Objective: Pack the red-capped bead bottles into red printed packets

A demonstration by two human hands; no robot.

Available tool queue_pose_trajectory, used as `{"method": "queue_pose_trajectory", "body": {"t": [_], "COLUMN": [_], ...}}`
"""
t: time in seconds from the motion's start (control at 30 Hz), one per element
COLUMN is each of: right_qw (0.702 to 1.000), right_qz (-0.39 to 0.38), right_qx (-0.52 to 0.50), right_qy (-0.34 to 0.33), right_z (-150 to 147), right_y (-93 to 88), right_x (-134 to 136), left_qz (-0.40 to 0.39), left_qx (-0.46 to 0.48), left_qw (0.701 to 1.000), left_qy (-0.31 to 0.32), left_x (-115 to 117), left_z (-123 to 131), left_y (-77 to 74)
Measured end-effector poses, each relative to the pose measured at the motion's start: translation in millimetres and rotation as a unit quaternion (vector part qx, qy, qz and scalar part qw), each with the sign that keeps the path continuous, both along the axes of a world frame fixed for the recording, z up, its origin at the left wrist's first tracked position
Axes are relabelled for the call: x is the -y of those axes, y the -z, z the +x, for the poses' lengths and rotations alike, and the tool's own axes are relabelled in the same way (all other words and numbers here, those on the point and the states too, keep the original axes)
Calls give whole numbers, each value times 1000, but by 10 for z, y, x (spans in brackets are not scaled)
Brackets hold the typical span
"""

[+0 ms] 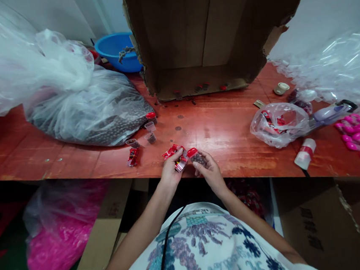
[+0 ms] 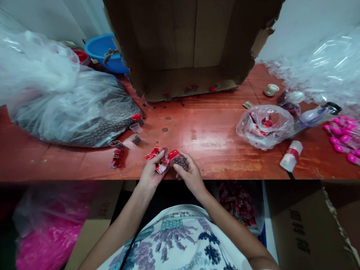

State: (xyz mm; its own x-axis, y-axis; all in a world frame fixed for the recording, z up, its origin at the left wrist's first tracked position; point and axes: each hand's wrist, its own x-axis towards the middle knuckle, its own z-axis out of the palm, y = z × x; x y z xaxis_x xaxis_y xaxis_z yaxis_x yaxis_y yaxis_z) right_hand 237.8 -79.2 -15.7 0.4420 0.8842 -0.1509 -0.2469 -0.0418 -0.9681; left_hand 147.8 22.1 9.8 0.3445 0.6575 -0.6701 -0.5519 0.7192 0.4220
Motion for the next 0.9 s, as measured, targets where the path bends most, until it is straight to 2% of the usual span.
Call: {"method": "queue_pose_trajectory", "body": {"t": [0.23,0.5,0.63,0.8,0.9], "right_qw": [997,992,985,973,975], "right_qz": [11,9,21,23,16], "right_qx": [53,107,141,216,206], "right_qy": [51,65,93,74,75], "right_z": [-44,-26,-21,-28,-31], "right_y": [-46,-3,-3,-4,10], "right_x": [62,46,78,110,88], "left_qz": [20,24,38,39,42], "left_qx": [-17,-36,-47,-44,-44], "left_qw": [999,999,998,998,998], "left_qy": [-37,-2,-17,-27,-16], "left_x": [-4,38,56,13,9], "left_z": [31,43,50,42,37], "left_y": [-28,-57,-45,-55,-49]}}
